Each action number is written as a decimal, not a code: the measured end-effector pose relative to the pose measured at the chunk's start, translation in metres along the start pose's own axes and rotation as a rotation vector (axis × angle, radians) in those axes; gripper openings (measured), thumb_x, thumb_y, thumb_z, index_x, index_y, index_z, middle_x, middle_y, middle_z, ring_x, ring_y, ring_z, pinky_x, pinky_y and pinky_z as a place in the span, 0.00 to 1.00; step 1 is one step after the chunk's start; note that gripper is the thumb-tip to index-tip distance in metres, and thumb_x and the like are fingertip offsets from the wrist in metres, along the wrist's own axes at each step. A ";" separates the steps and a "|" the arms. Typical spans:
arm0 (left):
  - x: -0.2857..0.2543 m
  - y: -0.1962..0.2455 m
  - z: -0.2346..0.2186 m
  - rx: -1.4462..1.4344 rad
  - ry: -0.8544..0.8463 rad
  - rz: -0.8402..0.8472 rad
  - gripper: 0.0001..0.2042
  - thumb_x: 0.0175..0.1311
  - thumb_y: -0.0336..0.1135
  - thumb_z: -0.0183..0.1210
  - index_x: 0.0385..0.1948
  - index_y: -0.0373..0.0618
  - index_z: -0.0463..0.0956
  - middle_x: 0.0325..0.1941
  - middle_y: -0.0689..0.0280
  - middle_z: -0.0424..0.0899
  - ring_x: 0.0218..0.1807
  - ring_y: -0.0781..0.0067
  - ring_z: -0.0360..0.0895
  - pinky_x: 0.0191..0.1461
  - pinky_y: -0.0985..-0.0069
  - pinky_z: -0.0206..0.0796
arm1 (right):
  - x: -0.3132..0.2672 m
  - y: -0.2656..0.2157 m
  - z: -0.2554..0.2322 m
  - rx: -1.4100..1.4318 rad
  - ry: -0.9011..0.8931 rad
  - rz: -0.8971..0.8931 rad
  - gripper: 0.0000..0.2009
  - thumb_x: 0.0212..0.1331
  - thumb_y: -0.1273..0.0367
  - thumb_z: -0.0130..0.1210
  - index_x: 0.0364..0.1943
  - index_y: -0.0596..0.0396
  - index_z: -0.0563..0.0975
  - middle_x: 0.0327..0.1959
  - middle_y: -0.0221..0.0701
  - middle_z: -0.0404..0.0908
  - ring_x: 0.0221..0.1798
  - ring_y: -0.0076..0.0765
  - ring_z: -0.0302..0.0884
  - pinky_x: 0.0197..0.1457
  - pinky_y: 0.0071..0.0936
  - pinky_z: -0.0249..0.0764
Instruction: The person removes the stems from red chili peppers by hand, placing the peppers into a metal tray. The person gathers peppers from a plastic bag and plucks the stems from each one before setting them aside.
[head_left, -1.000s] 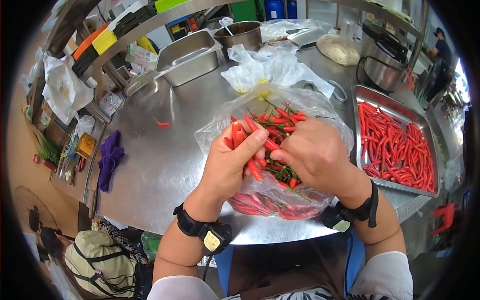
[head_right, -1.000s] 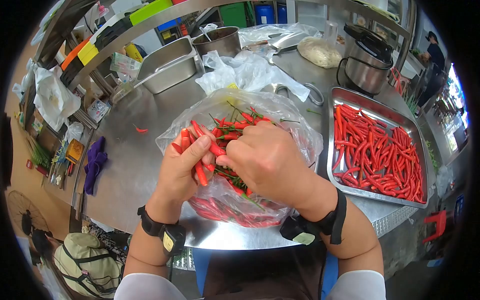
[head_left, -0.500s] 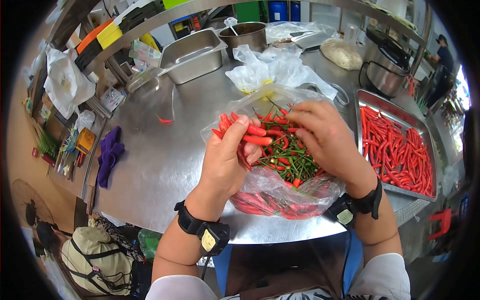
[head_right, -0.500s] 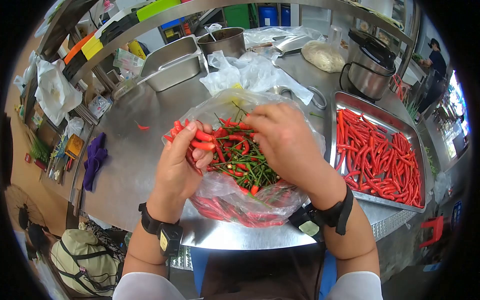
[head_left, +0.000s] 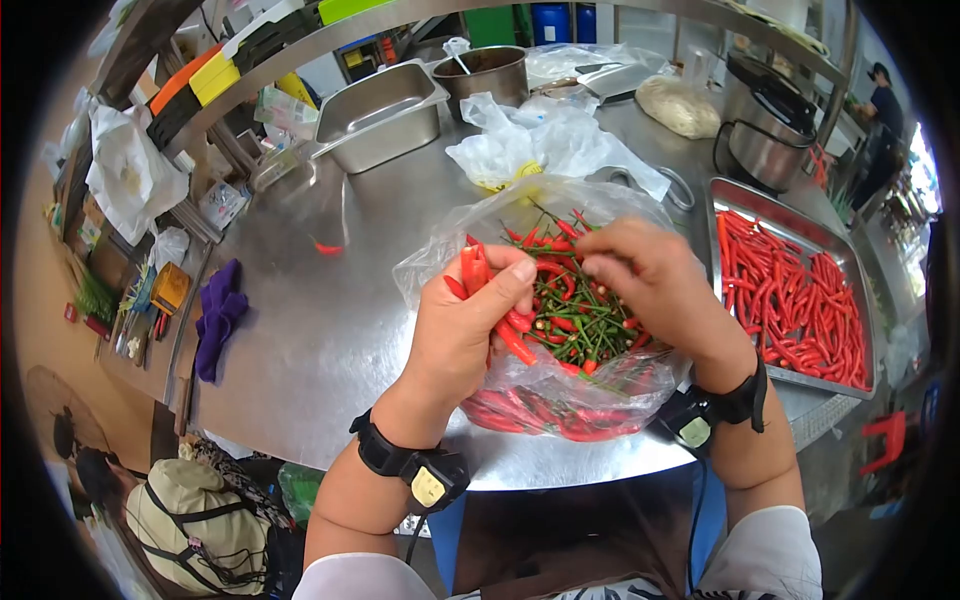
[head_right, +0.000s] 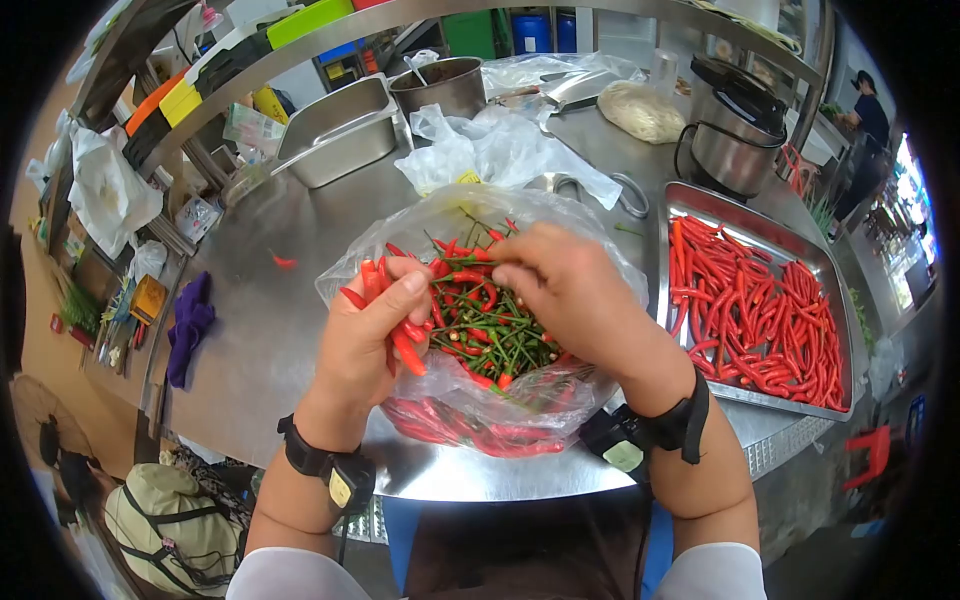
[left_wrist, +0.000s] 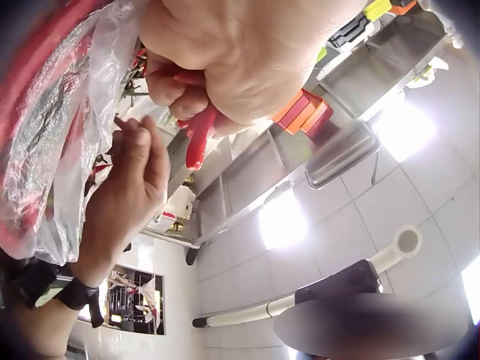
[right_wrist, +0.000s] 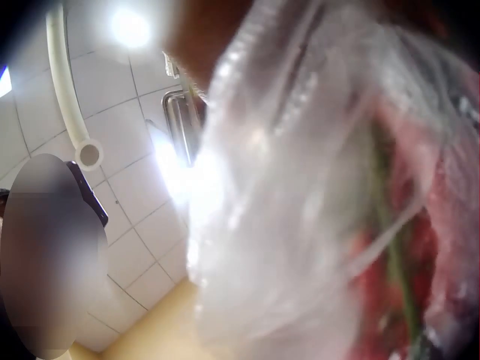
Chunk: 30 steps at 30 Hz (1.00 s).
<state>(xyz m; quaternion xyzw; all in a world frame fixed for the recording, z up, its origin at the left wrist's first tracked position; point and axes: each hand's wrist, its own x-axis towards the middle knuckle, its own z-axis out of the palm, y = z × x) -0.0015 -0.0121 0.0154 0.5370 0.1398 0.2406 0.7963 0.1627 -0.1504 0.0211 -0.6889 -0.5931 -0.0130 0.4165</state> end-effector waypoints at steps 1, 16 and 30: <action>-0.002 0.003 0.005 0.079 -0.003 -0.015 0.09 0.66 0.35 0.60 0.42 0.41 0.77 0.25 0.73 0.76 0.20 0.88 0.67 0.19 0.88 0.57 | 0.000 -0.004 -0.001 0.001 -0.005 0.002 0.08 0.57 0.75 0.59 0.40 0.62 0.78 0.35 0.35 0.80 0.34 0.35 0.80 0.37 0.30 0.75; -0.009 -0.004 0.011 0.569 -0.169 0.145 0.06 0.63 0.32 0.64 0.32 0.42 0.76 0.21 0.79 0.67 0.26 0.91 0.60 0.28 0.86 0.55 | -0.003 -0.015 0.004 0.708 0.050 0.000 0.04 0.58 0.77 0.60 0.35 0.62 0.78 0.31 0.31 0.77 0.32 0.24 0.77 0.36 0.24 0.73; -0.005 0.002 0.001 0.212 -0.067 0.000 0.09 0.71 0.38 0.53 0.37 0.42 0.72 0.35 0.68 0.74 0.25 0.85 0.70 0.32 0.85 0.65 | 0.002 0.011 0.002 -0.145 0.178 -0.073 0.06 0.53 0.76 0.58 0.35 0.60 0.78 0.34 0.38 0.75 0.39 0.47 0.76 0.43 0.39 0.72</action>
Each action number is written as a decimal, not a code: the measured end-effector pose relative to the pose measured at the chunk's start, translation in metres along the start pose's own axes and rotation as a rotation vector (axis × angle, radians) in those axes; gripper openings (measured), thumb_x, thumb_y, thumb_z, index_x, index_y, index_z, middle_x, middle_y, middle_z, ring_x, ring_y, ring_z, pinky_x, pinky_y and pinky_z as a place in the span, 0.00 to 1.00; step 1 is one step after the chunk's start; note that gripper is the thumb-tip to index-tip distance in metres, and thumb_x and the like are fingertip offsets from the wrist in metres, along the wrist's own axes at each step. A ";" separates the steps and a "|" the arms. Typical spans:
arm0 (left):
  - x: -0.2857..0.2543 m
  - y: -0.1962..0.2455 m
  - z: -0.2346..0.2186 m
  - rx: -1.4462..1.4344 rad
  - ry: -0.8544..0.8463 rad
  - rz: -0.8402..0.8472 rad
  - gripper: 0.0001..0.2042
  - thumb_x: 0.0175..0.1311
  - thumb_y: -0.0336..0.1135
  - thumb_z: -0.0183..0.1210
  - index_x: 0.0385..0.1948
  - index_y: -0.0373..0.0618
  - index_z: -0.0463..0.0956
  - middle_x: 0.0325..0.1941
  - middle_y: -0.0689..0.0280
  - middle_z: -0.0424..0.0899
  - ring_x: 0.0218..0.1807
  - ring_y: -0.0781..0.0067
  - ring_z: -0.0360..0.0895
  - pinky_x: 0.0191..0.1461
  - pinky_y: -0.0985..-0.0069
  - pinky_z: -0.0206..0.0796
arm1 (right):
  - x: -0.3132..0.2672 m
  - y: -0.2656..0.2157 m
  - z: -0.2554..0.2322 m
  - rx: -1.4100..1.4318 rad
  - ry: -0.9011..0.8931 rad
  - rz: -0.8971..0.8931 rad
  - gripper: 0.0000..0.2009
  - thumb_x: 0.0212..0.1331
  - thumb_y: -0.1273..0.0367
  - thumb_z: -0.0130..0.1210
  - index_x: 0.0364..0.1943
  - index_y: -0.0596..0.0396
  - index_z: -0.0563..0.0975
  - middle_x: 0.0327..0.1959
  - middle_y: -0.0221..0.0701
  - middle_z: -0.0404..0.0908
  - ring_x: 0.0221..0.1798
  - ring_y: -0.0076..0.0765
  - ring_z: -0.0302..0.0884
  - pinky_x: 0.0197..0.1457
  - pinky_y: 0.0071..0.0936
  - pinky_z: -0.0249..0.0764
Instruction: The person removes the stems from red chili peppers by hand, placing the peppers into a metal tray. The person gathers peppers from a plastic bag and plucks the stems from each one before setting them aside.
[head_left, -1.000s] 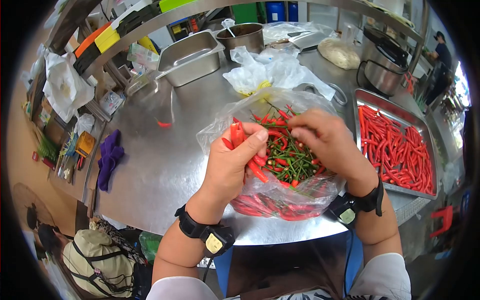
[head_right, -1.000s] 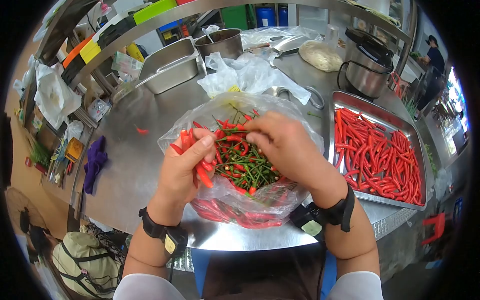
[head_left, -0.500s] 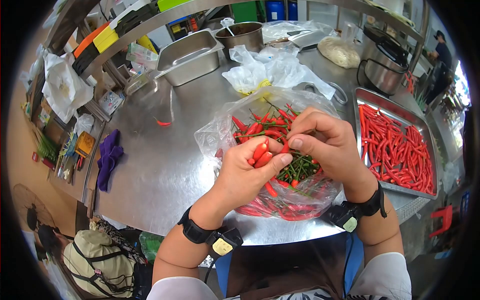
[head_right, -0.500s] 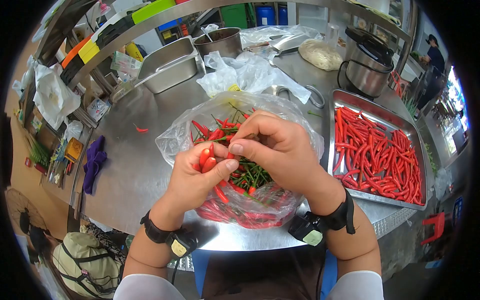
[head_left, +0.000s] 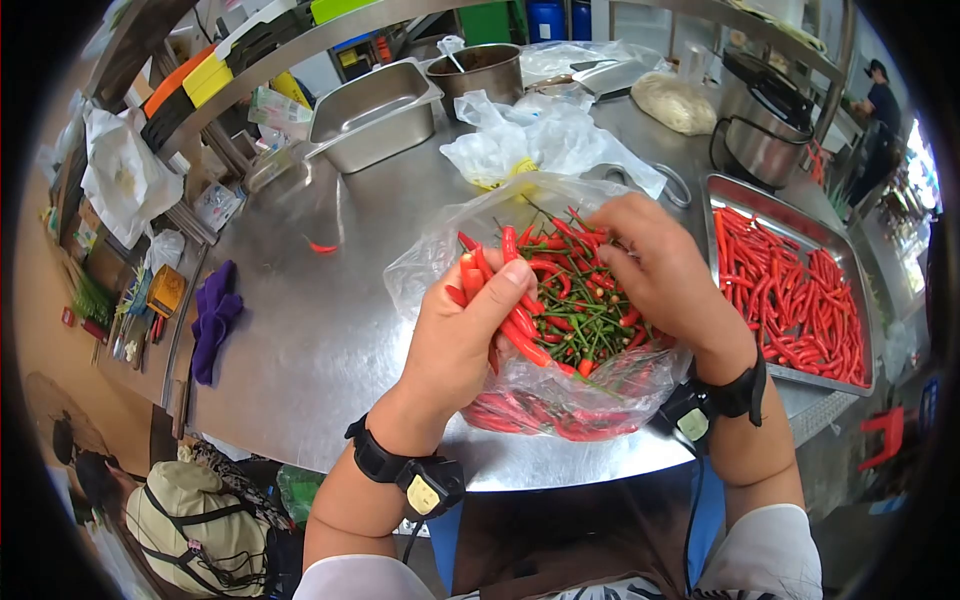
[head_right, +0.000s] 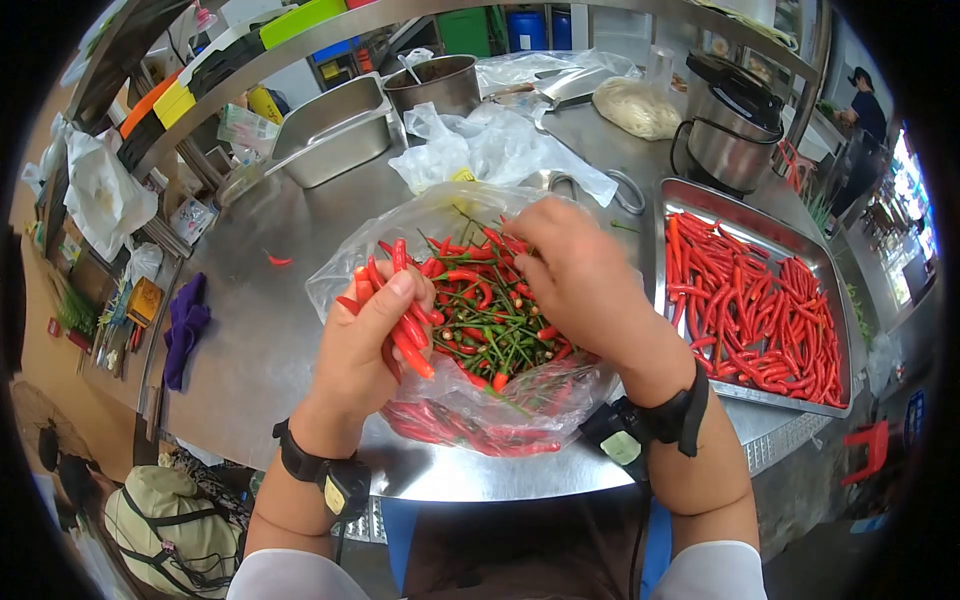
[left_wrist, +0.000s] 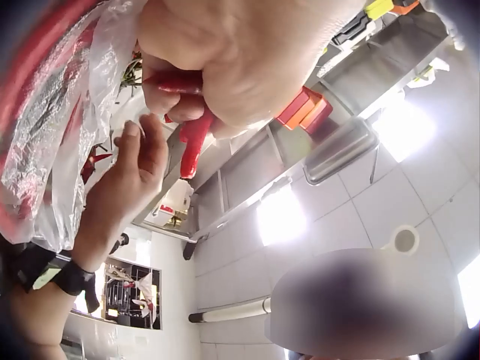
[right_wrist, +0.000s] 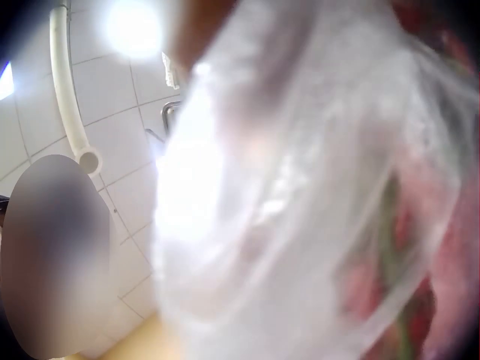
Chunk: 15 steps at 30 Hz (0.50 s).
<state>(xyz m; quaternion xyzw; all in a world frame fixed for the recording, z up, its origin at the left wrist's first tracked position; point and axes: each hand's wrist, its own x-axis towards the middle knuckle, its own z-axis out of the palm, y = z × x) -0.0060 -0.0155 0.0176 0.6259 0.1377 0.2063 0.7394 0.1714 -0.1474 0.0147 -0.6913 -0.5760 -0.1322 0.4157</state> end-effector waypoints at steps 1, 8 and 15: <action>0.001 0.000 0.000 -0.093 -0.029 -0.007 0.10 0.71 0.38 0.52 0.40 0.41 0.72 0.34 0.67 0.75 0.26 0.84 0.71 0.32 0.85 0.66 | 0.000 0.001 0.002 -0.001 0.002 0.001 0.06 0.53 0.76 0.58 0.35 0.60 0.78 0.34 0.38 0.75 0.39 0.47 0.76 0.43 0.39 0.72; 0.003 0.001 0.000 -0.304 -0.146 -0.081 0.17 0.70 0.36 0.53 0.55 0.35 0.71 0.38 0.63 0.83 0.26 0.81 0.75 0.26 0.83 0.66 | -0.006 -0.007 0.021 -0.237 -0.258 -0.020 0.10 0.51 0.65 0.62 0.33 0.57 0.82 0.34 0.36 0.77 0.44 0.45 0.73 0.48 0.40 0.69; 0.004 0.003 0.006 -0.328 -0.125 -0.094 0.19 0.69 0.34 0.52 0.58 0.34 0.69 0.42 0.60 0.84 0.28 0.80 0.77 0.25 0.84 0.65 | -0.006 0.001 0.017 0.068 -0.260 0.104 0.07 0.49 0.69 0.61 0.29 0.58 0.79 0.33 0.38 0.77 0.41 0.46 0.74 0.46 0.40 0.70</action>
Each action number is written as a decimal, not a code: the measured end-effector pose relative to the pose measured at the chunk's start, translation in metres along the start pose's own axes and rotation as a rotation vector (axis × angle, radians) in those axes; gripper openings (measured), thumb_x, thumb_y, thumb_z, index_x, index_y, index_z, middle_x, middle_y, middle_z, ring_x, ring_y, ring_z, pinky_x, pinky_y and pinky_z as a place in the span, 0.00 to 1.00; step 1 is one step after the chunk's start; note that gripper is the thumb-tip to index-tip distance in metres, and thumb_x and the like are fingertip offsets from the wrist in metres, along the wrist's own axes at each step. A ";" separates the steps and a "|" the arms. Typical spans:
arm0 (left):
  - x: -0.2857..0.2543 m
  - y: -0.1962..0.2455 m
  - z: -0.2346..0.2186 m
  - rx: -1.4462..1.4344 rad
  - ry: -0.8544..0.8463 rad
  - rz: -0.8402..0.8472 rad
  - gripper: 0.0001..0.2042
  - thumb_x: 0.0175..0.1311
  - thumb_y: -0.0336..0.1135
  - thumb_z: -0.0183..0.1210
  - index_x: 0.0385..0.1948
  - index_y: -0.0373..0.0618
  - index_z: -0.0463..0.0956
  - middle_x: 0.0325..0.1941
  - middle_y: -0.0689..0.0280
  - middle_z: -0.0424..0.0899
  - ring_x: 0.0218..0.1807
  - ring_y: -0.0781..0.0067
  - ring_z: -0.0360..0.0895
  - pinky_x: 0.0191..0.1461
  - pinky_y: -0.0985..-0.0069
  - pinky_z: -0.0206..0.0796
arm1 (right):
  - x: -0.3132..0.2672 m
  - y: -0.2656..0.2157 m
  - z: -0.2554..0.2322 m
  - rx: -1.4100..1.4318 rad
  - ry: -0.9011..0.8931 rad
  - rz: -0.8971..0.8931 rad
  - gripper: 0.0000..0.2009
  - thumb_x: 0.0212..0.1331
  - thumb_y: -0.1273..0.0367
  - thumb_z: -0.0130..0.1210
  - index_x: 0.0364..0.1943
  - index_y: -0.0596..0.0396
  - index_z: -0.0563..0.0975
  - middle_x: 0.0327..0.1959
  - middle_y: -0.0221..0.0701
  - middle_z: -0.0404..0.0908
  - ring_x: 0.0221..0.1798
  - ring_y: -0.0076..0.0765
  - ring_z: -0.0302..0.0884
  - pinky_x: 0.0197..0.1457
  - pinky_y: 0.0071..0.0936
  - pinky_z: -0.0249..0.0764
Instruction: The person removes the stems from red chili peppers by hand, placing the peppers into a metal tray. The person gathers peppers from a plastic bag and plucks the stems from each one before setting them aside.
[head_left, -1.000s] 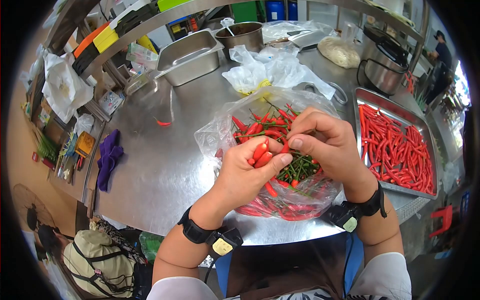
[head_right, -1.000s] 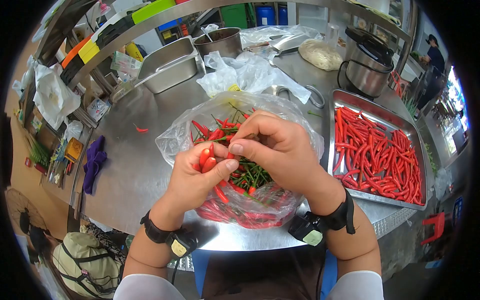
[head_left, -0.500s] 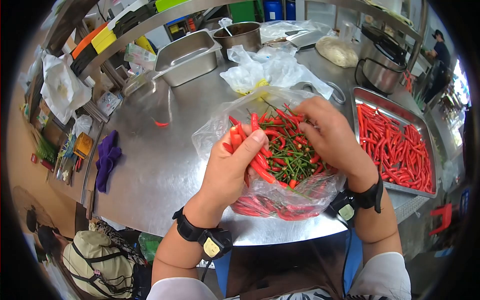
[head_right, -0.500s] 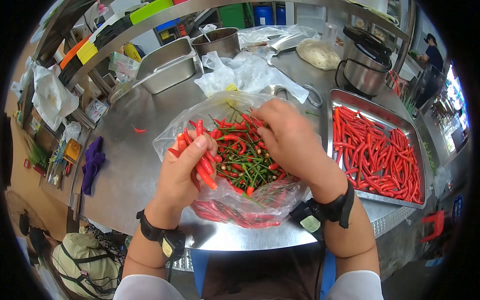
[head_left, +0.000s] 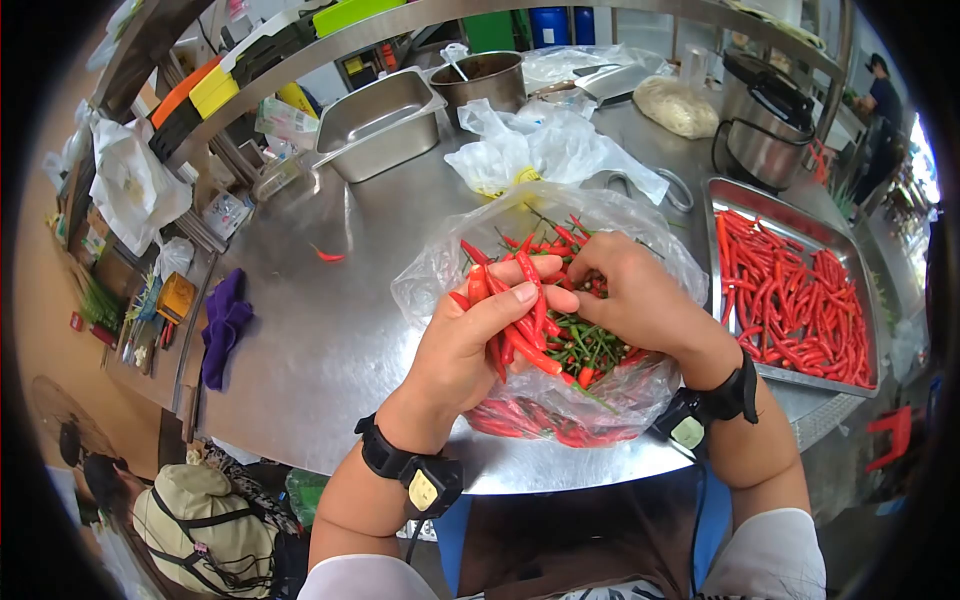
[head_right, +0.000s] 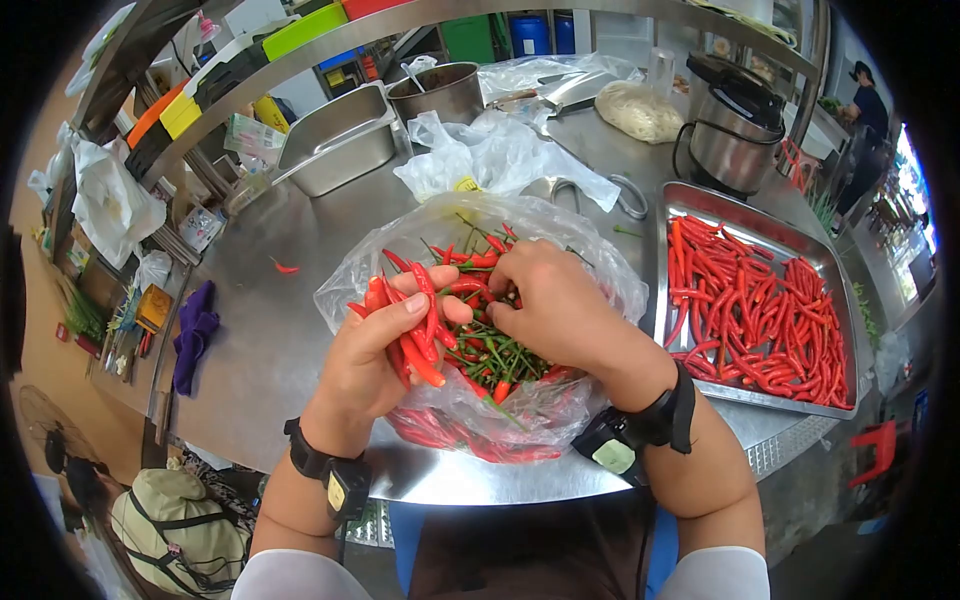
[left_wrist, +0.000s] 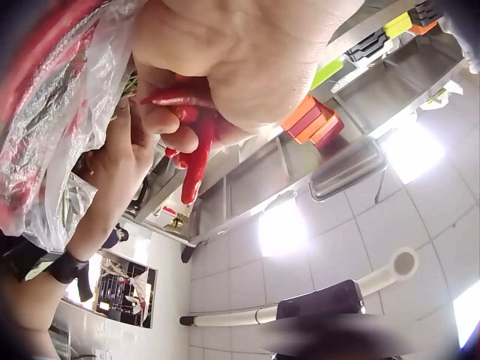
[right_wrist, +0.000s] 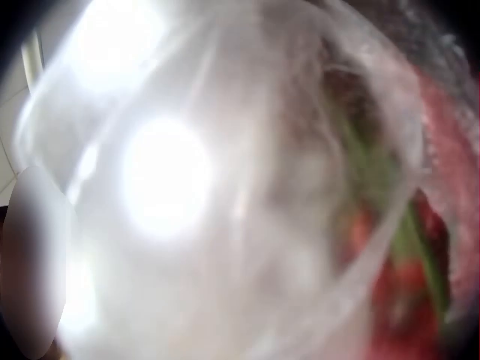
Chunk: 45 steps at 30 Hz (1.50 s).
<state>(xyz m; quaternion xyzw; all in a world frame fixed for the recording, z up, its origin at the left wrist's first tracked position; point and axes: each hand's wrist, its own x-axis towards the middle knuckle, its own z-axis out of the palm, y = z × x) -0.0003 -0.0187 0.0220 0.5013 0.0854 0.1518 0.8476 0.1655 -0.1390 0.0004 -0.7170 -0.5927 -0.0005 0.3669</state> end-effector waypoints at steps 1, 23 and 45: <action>0.001 -0.002 -0.004 -0.004 -0.024 0.006 0.19 0.69 0.35 0.52 0.58 0.34 0.69 0.41 0.60 0.83 0.28 0.80 0.77 0.24 0.84 0.65 | 0.000 -0.001 0.000 0.070 0.001 0.070 0.07 0.48 0.70 0.60 0.28 0.59 0.77 0.32 0.39 0.77 0.40 0.45 0.74 0.44 0.40 0.70; -0.004 -0.004 0.001 0.218 0.129 0.049 0.10 0.66 0.38 0.61 0.41 0.44 0.75 0.27 0.75 0.77 0.22 0.90 0.67 0.25 0.89 0.60 | -0.006 -0.031 -0.019 0.281 0.067 -0.221 0.05 0.54 0.73 0.61 0.32 0.59 0.77 0.27 0.32 0.75 0.28 0.31 0.74 0.31 0.26 0.69; -0.008 -0.011 0.003 0.384 0.015 0.105 0.15 0.66 0.34 0.61 0.50 0.39 0.73 0.38 0.74 0.77 0.38 0.89 0.71 0.42 0.85 0.66 | -0.007 -0.035 -0.021 0.012 0.365 -0.302 0.06 0.52 0.75 0.62 0.27 0.59 0.74 0.22 0.39 0.73 0.25 0.48 0.73 0.28 0.35 0.69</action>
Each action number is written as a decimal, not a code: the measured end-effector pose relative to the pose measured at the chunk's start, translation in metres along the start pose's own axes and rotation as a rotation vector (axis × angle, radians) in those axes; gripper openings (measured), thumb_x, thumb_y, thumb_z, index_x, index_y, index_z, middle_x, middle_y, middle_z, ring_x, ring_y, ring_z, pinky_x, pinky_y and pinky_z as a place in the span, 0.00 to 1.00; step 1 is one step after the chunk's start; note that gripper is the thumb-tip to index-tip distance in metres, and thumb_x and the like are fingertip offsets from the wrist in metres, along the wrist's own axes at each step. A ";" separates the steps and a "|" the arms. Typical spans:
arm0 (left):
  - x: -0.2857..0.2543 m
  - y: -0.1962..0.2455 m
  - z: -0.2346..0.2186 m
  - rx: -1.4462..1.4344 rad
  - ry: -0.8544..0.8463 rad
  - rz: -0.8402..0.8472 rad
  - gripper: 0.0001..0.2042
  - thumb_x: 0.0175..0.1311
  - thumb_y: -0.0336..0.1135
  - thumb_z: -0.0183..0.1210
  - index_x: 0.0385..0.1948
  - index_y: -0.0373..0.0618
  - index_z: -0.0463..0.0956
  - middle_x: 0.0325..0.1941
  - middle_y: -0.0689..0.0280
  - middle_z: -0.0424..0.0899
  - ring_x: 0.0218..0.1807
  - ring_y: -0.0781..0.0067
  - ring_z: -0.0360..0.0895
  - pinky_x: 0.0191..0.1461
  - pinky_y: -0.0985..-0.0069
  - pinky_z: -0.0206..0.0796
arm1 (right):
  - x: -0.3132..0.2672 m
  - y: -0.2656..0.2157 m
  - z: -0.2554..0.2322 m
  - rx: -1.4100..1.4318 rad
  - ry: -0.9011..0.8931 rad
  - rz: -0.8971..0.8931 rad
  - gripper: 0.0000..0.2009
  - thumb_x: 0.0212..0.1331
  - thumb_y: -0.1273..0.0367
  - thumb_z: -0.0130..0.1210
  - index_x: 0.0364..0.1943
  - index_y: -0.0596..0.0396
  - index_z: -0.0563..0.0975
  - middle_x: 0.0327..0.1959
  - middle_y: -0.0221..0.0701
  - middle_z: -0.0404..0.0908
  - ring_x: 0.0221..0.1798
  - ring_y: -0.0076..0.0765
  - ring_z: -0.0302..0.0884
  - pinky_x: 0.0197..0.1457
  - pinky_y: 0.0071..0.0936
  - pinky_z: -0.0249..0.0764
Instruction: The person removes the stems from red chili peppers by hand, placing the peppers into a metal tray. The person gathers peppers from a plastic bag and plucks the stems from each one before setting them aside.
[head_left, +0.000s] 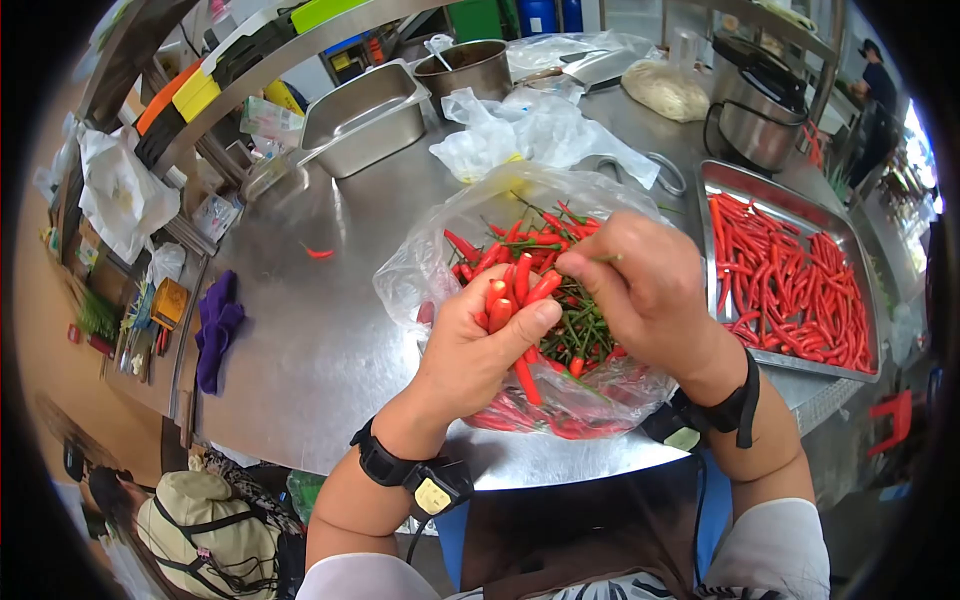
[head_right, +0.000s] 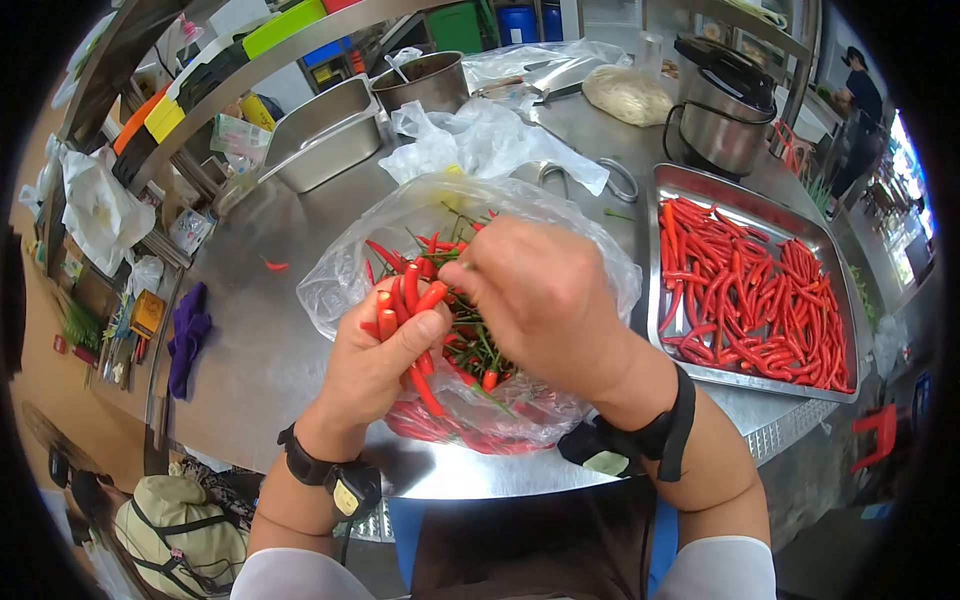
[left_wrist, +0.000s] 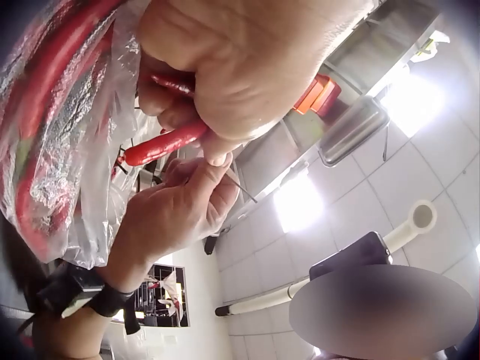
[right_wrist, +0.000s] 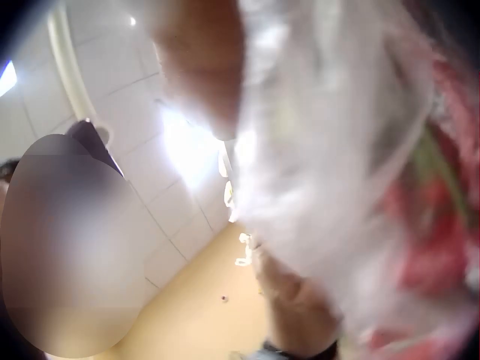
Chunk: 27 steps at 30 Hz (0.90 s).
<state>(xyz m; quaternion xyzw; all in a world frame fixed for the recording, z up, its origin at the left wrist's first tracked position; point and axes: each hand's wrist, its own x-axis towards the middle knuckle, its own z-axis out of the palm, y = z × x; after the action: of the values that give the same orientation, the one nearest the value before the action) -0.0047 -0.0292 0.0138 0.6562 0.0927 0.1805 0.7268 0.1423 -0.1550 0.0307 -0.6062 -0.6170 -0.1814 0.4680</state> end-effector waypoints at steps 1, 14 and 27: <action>0.001 0.000 -0.001 0.001 -0.002 -0.001 0.15 0.66 0.34 0.61 0.50 0.39 0.73 0.38 0.74 0.77 0.38 0.89 0.71 0.42 0.85 0.66 | 0.002 0.005 -0.002 -0.038 0.028 0.022 0.06 0.52 0.75 0.62 0.27 0.59 0.74 0.23 0.39 0.74 0.26 0.48 0.74 0.29 0.36 0.69; 0.002 0.003 -0.007 -0.129 0.072 -0.089 0.12 0.63 0.33 0.63 0.44 0.39 0.76 0.34 0.70 0.80 0.31 0.85 0.73 0.36 0.83 0.67 | -0.007 0.016 -0.036 -0.251 -0.582 0.069 0.08 0.42 0.73 0.63 0.28 0.58 0.79 0.32 0.37 0.78 0.37 0.49 0.77 0.39 0.40 0.73; 0.002 -0.003 -0.002 0.160 0.013 0.085 0.12 0.61 0.31 0.65 0.44 0.39 0.78 0.34 0.76 0.77 0.35 0.89 0.70 0.40 0.85 0.65 | 0.000 -0.014 -0.006 0.883 -0.177 0.628 0.06 0.61 0.75 0.59 0.38 0.63 0.77 0.27 0.24 0.79 0.29 0.14 0.74 0.32 0.14 0.70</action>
<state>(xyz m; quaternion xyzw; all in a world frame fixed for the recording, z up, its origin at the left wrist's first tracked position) -0.0029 -0.0270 0.0109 0.7143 0.0837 0.2076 0.6631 0.1317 -0.1623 0.0384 -0.5202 -0.4610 0.2946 0.6558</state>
